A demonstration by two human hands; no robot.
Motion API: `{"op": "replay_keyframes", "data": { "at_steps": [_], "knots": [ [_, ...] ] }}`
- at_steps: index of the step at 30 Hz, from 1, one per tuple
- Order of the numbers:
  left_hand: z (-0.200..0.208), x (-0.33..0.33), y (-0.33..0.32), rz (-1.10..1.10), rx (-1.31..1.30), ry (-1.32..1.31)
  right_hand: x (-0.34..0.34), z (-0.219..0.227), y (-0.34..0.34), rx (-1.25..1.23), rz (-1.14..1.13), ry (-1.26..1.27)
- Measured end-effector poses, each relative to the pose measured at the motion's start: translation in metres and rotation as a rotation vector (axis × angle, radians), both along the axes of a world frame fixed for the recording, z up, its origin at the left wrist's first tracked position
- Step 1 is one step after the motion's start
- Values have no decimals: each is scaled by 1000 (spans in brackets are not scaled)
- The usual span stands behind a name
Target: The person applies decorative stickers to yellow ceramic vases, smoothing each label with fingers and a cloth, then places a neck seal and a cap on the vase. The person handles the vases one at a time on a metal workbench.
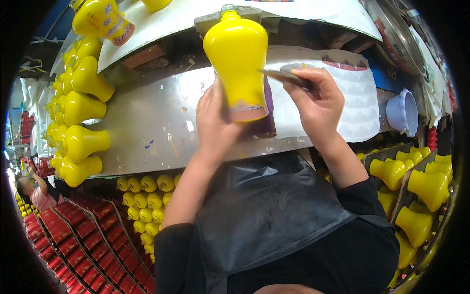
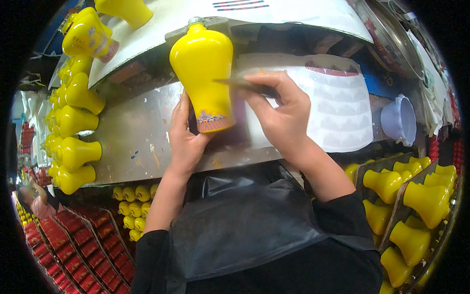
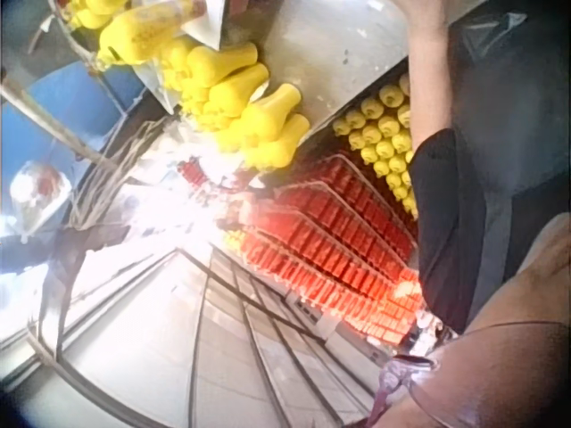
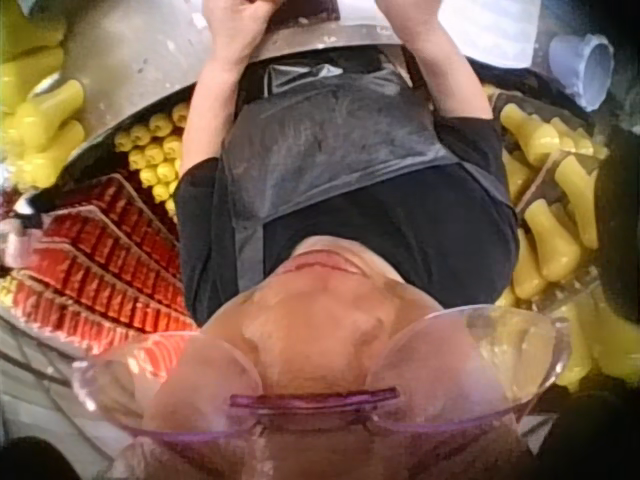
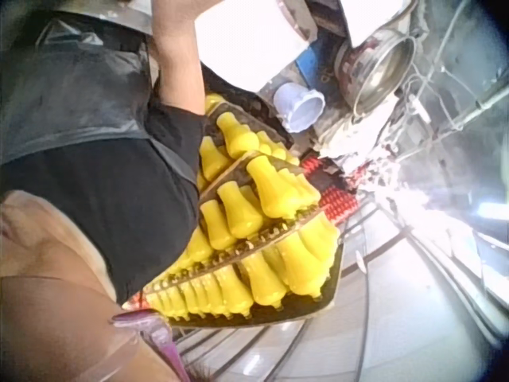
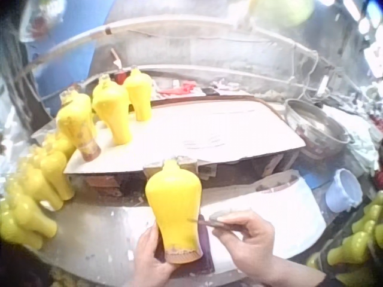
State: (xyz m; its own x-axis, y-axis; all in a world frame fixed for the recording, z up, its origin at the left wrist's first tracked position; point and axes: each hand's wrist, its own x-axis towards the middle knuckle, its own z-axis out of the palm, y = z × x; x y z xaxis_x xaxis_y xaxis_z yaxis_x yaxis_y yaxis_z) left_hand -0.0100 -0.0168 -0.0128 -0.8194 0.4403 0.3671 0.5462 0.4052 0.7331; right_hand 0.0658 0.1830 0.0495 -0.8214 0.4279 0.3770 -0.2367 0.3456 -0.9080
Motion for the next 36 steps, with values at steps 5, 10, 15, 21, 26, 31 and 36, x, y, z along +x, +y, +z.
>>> {"op": "replay_keyframes", "data": {
  "at_steps": [5,10,15,21,26,31,36],
  "knots": [
    [7,6,-1,29,30,8,-3,16,-2,500,294,44],
    [3,6,6,31,103,-73,-21,14,2,638,15,77],
    [5,2,6,22,54,29,-22,17,6,759,226,52],
    [10,1,8,16,107,-16,-21,19,4,679,266,214],
    [10,-4,10,-14,119,-11,-25,9,14,623,-4,36],
    [13,-3,8,-12,82,-30,-15,-6,37,-64,68,-128],
    [11,-2,8,23,41,22,21,-26,63,-560,117,-514]
  ]
}}
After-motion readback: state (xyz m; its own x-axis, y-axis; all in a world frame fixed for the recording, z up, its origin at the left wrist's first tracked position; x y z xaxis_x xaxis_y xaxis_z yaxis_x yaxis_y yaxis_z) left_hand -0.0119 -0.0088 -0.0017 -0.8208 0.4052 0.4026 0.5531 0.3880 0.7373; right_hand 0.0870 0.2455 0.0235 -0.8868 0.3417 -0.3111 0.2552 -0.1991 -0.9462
